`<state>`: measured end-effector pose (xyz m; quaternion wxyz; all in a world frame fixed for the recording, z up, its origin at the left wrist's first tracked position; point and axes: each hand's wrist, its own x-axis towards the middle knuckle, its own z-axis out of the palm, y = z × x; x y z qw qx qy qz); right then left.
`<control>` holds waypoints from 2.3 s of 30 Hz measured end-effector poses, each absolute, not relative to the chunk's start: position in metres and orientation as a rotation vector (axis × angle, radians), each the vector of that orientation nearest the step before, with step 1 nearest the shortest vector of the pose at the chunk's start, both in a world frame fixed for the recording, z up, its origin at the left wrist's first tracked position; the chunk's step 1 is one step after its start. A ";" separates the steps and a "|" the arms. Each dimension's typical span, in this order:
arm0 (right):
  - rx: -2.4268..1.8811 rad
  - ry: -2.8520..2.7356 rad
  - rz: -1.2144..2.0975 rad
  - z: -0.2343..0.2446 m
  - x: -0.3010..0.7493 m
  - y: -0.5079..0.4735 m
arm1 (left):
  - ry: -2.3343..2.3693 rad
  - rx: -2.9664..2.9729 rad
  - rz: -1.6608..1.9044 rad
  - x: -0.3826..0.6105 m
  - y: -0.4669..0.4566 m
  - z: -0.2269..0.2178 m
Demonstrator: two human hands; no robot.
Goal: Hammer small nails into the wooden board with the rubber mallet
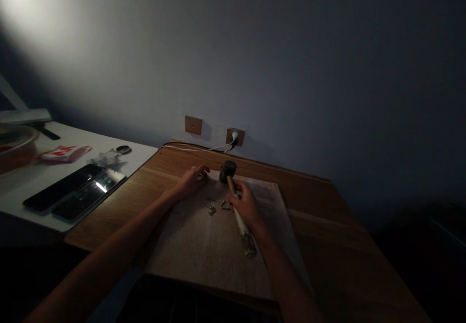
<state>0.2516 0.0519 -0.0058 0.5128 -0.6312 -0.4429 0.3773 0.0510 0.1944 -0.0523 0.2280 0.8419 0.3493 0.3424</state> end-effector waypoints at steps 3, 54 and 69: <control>-1.547 -1.096 0.933 -0.007 0.247 0.054 | 0.967 2.325 0.949 0.051 0.194 -0.052; -1.338 -0.936 1.183 -0.006 0.247 0.043 | 0.650 2.607 0.533 0.036 0.162 -0.007; -1.369 -0.933 1.237 -0.010 0.243 0.044 | 0.809 2.395 0.811 0.044 0.179 -0.021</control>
